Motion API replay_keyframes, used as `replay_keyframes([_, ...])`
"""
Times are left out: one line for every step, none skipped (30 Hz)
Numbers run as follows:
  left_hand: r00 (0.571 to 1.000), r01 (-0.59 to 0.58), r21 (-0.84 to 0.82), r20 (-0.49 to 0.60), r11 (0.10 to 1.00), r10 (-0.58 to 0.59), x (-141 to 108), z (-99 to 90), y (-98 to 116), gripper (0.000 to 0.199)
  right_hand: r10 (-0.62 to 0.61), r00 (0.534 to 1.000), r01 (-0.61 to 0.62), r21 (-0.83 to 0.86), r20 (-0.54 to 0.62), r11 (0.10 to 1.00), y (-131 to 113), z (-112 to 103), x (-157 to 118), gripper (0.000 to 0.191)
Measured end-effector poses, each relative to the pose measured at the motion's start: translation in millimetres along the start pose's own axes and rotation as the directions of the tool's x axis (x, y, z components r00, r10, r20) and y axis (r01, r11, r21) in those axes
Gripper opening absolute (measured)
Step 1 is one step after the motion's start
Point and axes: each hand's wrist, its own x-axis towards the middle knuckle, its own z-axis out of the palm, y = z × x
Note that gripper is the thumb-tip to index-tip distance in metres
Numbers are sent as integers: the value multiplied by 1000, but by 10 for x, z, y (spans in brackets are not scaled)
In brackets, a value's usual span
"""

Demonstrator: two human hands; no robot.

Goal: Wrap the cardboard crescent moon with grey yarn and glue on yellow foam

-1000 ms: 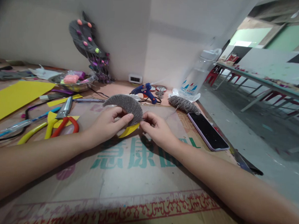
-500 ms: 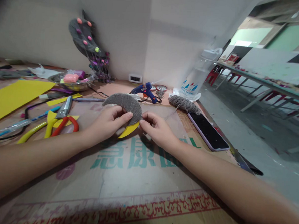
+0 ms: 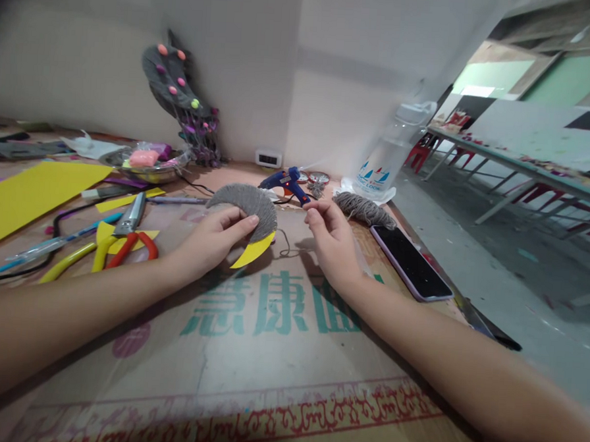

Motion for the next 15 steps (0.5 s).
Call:
replay_keyframes([1000, -1, -7, 2, 1000, 1, 4, 0, -6, 28, -11, 1000, 11, -19, -4, 1000, -1, -7, 1, 15])
replay_keyframes([1000, -4, -11, 5, 1000, 4, 8, -1, -10, 28, -18, 1000, 19, -43, 9, 999, -14, -12, -7, 16])
replay_keyframes([1000, -8, -9, 4, 1000, 8, 11, -2, -13, 29, -26, 999, 28, -72, 32, 997, -38, -15, -22, 20])
replay_keyframes([1000, -9, -3, 0, 1000, 9, 14, -5, -14, 29, -31, 997, 38, -105, 65, 994, -69, -15, -43, 25])
replay_keyframes([1000, -8, 4, -7, 1000, 8, 16, -7, -13, 29, -34, 993, 49, -142, 110, 989, -103, -14, -67, 30])
replay_keyframes([1000, -8, 11, -15, 1000, 9, 18, -11, -11, 30, -31, 985, 61, -178, 168, 982, -136, -9, -91, 34])
replay_keyframes([1000, -13, 20, -24, 1000, 13, 20, -14, -8, 30, -19, 972, 68, -206, 233, 976, -164, 0, -113, 35])
replay_keyframes([999, -22, 31, -33, 999, 23, 21, -17, -5, 30, 0, 954, 70, -222, 300, 972, -184, 12, -130, 34])
replay_keyframes([999, -34, 40, -41, 999, 35, 22, -19, -2, 30, 21, 931, 68, -228, 365, 971, -196, 26, -143, 31])
replay_keyframes([998, -45, 45, -45, 998, 47, 22, -21, 1, 30, 41, 905, 63, -228, 423, 972, -198, 42, -151, 26])
replay_keyframes([997, -54, 48, -47, 997, 56, 21, -21, 6, 30, 58, 884, 54, -223, 464, 973, -193, 57, -155, 23])
replay_keyframes([997, -59, 51, -49, 997, 62, 19, -19, 12, 30, 74, 869, 39, -217, 489, 975, -184, 71, -155, 22])
replay_keyframes([997, -62, 53, -48, 997, 64, 14, -17, 20, 30, 84, 865, 24, -209, 495, 978, -172, 82, -154, 21])
replay_keyframes([997, -64, 55, -46, 996, 67, 8, -13, 29, 30, 94, 864, 9, -201, 494, 979, -160, 89, -152, 22])
replay_keyframes([997, -66, 60, -43, 996, 68, 0, -10, 39, 29, 103, 867, -8, -193, 487, 981, -150, 92, -150, 22])
